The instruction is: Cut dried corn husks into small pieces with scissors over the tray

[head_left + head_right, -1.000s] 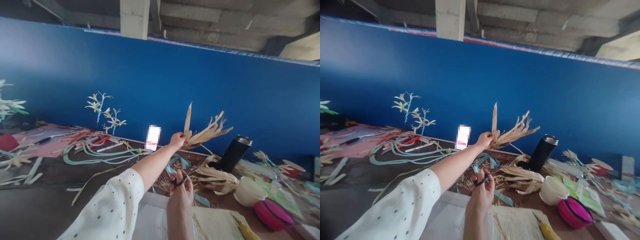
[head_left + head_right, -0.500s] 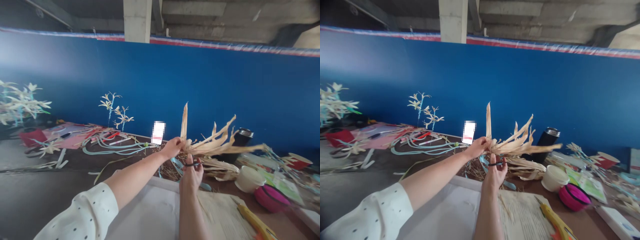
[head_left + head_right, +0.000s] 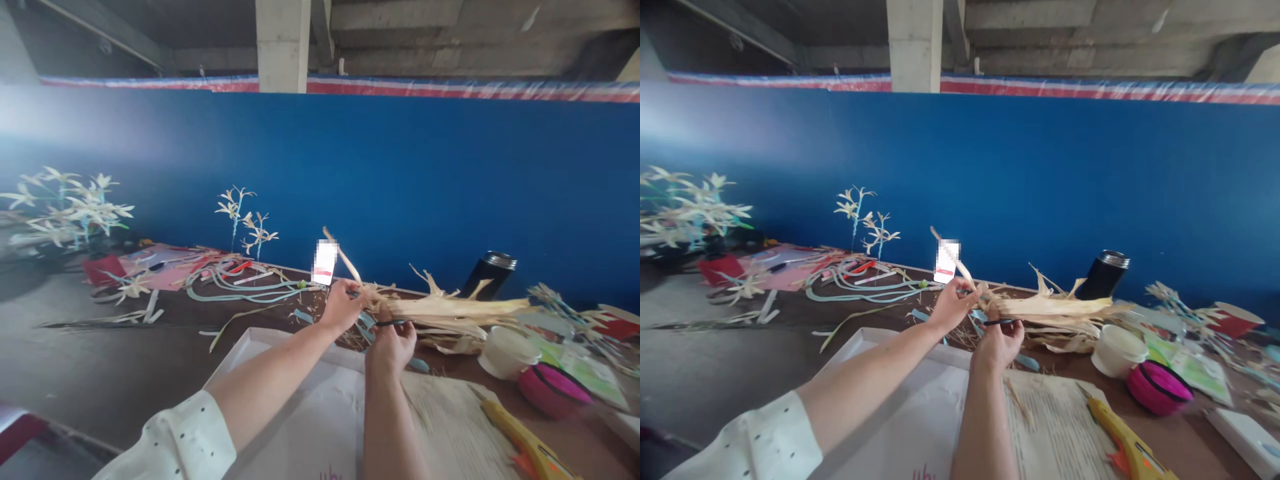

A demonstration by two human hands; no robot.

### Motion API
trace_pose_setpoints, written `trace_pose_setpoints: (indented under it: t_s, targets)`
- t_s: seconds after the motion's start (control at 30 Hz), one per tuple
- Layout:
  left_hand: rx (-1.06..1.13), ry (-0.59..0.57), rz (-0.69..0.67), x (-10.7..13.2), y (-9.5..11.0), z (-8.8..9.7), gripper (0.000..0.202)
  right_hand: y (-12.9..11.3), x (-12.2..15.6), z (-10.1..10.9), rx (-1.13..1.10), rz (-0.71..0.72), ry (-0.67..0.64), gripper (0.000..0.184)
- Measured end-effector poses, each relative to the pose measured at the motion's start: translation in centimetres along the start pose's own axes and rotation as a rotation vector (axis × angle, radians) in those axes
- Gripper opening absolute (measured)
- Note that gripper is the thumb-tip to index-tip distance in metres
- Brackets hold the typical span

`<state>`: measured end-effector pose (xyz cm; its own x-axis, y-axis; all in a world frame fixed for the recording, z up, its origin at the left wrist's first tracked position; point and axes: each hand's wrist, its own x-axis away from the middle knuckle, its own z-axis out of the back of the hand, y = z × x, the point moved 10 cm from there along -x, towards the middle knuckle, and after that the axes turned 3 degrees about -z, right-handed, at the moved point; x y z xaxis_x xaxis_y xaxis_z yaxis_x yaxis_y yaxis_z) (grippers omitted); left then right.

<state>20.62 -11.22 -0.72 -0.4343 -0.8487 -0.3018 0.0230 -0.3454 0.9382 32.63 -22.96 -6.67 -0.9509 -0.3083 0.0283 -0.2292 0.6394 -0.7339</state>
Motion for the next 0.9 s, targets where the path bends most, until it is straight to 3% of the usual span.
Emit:
trace_pose_setpoints:
  t_s: [0.13,0.33,0.47,0.63,0.9]
  targets:
    - [0.075,0.046,0.097,0.9,-1.0,0.0,0.021,-0.2,0.3,0.1,-0.019,-0.023,0.029,0.055]
    - [0.628,0.120,0.356,2.1,-3.3,-0.4,0.004,-0.1,0.6,-0.7,-0.044,-0.047,-0.024,0.045]
    - [0.887,0.115,0.404,2.8,-4.2,-0.4,0.004,0.7,0.5,-0.8,-0.067,-0.122,-0.051,0.043]
    - [0.924,0.047,0.402,3.0,-4.9,0.0,0.004,1.5,0.4,-0.6,0.003,-0.197,-0.067,0.035]
    - [0.904,-0.041,0.340,2.9,-3.8,0.0,0.013,2.1,0.9,-1.1,-0.045,-0.205,-0.072,0.044]
